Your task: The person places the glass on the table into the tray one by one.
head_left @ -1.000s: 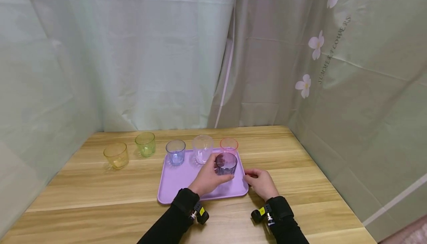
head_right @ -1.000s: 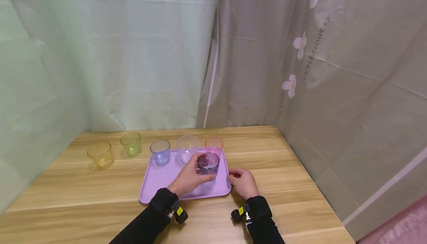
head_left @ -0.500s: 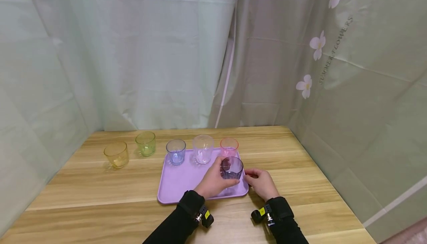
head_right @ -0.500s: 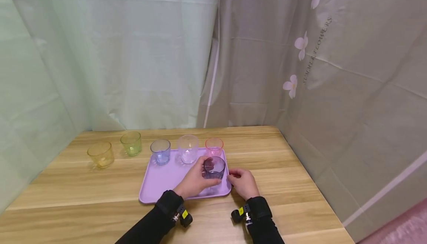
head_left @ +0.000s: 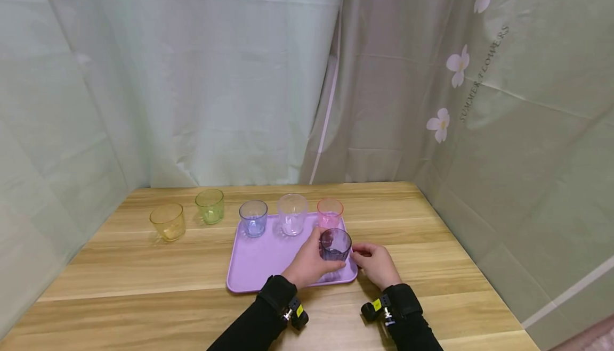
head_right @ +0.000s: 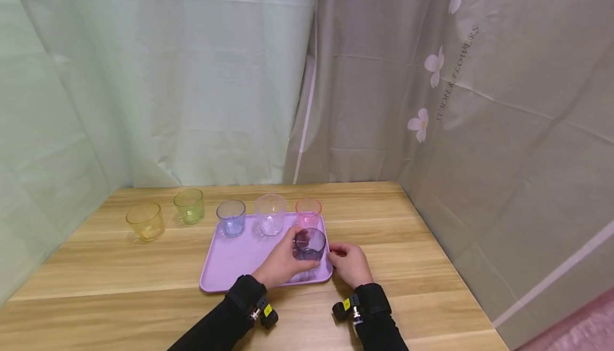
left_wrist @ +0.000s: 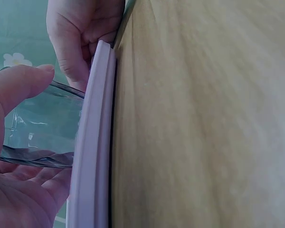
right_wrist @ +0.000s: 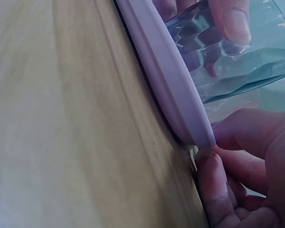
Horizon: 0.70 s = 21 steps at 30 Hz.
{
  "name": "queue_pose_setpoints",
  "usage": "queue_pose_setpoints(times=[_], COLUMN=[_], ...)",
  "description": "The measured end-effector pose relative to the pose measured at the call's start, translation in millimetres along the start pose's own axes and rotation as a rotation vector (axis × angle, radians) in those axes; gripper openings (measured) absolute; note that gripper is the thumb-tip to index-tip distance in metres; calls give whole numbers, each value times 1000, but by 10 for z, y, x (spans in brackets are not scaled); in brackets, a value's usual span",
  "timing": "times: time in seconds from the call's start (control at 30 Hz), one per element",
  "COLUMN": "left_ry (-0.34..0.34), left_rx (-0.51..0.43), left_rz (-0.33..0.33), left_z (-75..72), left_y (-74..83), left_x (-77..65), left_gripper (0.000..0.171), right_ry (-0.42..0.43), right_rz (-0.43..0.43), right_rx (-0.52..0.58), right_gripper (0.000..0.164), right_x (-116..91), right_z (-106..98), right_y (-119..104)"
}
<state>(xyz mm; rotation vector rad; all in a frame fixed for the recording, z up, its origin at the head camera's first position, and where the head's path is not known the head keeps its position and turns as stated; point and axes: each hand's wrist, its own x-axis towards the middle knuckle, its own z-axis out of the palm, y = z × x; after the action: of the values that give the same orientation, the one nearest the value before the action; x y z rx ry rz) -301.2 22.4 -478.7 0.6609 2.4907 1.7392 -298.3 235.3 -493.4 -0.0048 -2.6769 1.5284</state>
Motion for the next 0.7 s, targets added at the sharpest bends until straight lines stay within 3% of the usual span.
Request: queue_pose_setpoints(times=[0.5,0.7], left_ry=[-13,-9], left_rx=[0,32], left_rz=[-6,14], left_z=[-26,-74], left_y=[-13,-12], left_x=[-8,-27], left_gripper=[84,95], right_ry=[3,3], right_rz=[3,0], right_rx=[32,41], right_gripper=[25,26], right_x=[11,3], right_z=[3,12], right_y=[2,-6])
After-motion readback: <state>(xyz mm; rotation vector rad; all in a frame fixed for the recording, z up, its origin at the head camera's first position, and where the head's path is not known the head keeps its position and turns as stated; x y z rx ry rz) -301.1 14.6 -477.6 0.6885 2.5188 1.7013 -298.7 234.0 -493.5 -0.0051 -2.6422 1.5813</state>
